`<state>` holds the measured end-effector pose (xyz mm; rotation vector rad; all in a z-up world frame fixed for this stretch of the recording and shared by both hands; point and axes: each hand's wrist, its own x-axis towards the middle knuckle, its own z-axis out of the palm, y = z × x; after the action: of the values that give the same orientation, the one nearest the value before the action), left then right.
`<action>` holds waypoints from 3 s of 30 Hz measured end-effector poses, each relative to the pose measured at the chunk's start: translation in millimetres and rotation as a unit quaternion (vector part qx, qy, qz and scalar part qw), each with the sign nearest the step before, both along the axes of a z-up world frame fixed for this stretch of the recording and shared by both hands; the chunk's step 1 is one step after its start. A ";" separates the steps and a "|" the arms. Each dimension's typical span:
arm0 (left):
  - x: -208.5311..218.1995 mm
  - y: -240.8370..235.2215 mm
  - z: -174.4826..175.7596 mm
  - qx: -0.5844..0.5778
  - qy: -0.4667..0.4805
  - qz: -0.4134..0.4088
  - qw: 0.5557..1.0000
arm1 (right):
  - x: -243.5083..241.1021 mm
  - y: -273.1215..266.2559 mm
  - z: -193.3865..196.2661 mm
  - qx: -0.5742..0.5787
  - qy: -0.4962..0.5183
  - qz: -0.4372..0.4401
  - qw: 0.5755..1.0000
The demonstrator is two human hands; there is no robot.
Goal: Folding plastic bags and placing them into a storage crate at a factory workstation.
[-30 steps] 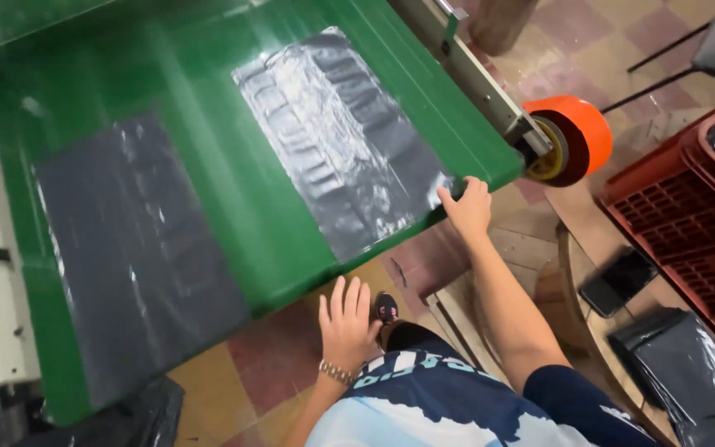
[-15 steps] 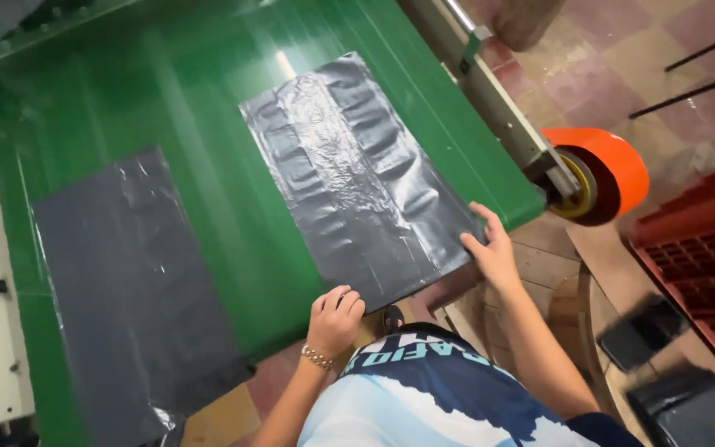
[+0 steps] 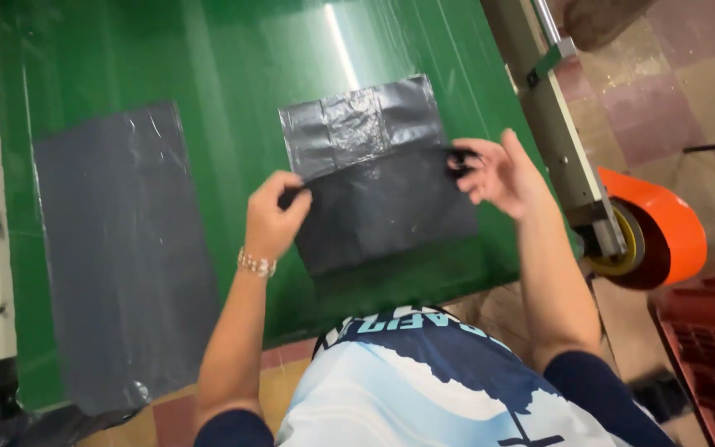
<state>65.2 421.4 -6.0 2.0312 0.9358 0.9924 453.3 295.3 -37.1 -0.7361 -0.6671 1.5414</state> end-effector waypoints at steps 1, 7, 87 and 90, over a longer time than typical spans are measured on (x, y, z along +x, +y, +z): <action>12.8 28.5 -6.7 -0.011 0.024 0.035 0.999 | 9.8 31.4 -12.1 -0.039 0.023 -0.002 0.999; 66.2 164.1 -90.4 -0.022 0.187 0.126 0.974 | 38.7 171.3 -79.2 -0.214 0.011 -0.058 0.975; 104.8 51.5 -128.9 -0.261 0.199 -0.282 0.902 | -116.6 -51.6 -153.0 -0.115 -0.416 -0.161 0.887; 115.8 57.6 -123.7 -0.421 0.156 -0.130 0.884 | -104.8 -32.0 -141.1 -0.263 0.033 -0.218 0.939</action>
<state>181.0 479.0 -129.6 1.4993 0.9880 0.0458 348.6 263.3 -178.1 -1.1393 -0.0144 1.3222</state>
